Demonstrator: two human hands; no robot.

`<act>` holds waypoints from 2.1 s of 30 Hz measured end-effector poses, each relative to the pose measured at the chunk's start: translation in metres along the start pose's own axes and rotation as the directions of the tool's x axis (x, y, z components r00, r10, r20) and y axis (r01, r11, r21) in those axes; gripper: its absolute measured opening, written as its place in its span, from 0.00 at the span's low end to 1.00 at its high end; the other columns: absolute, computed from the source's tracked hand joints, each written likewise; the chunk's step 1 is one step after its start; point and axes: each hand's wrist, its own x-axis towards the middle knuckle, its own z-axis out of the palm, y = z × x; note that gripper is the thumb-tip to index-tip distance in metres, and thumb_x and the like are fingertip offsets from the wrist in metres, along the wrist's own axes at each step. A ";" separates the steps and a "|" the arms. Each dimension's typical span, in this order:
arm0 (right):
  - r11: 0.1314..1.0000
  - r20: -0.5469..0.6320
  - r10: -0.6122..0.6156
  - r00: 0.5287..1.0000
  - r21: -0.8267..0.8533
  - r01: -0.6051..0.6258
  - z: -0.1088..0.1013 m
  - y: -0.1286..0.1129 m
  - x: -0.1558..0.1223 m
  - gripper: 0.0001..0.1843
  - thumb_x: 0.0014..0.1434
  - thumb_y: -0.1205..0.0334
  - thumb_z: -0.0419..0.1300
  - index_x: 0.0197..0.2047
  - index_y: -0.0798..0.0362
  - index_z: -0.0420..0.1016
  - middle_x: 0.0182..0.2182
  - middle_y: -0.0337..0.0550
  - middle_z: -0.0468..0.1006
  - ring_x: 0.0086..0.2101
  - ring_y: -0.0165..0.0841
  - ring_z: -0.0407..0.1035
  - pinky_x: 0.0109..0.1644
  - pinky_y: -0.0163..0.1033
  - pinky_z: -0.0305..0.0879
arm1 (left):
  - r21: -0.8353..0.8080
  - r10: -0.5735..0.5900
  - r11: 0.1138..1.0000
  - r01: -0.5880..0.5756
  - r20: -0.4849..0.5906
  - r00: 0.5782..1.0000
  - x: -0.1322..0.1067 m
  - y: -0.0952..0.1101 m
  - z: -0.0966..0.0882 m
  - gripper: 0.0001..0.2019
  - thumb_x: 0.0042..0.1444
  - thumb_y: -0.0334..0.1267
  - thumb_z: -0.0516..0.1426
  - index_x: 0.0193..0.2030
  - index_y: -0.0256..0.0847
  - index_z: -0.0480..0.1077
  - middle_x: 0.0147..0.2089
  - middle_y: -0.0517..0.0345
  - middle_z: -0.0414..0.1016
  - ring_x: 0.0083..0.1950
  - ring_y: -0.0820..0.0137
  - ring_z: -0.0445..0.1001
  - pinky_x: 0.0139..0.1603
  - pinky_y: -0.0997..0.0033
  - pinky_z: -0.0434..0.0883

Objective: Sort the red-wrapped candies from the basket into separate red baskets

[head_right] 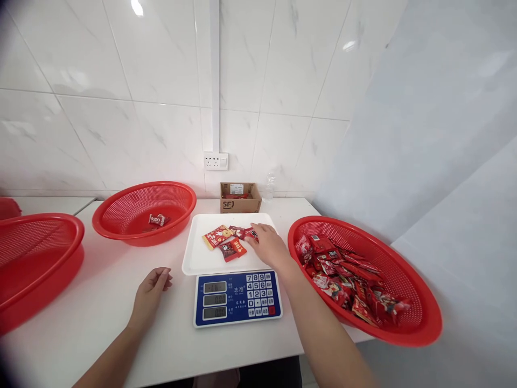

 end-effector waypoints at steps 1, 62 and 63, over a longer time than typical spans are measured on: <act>0.999 0.022 -0.036 0.999 -0.007 0.036 0.004 -0.004 0.000 0.31 0.63 0.49 0.48 0.65 0.54 0.57 0.64 0.51 0.55 0.64 0.43 0.44 0.63 0.47 0.47 | 0.001 0.002 1.000 -0.002 0.002 1.000 -0.001 0.001 0.000 0.21 0.48 0.58 0.55 0.34 0.40 0.70 0.29 0.57 0.71 0.31 0.67 0.71 0.36 0.66 0.70; 0.987 0.110 -0.075 0.991 -0.130 0.089 0.007 -0.033 -0.043 0.33 0.65 0.45 0.39 0.67 0.55 0.53 0.65 0.51 0.54 0.65 0.45 0.43 0.65 0.59 0.35 | 0.135 0.023 0.990 -0.035 0.090 0.996 0.005 -0.013 0.004 0.20 0.48 0.58 0.53 0.32 0.42 0.70 0.28 0.60 0.71 0.31 0.67 0.71 0.38 0.66 0.69; 0.985 0.101 -0.020 0.995 -0.167 0.037 0.006 -0.030 -0.041 0.33 0.65 0.46 0.40 0.67 0.55 0.51 0.65 0.52 0.53 0.64 0.45 0.44 0.64 0.60 0.36 | 0.137 0.022 0.990 -0.035 0.090 0.996 0.005 -0.013 0.004 0.20 0.48 0.58 0.53 0.32 0.42 0.70 0.28 0.60 0.72 0.31 0.66 0.71 0.38 0.66 0.69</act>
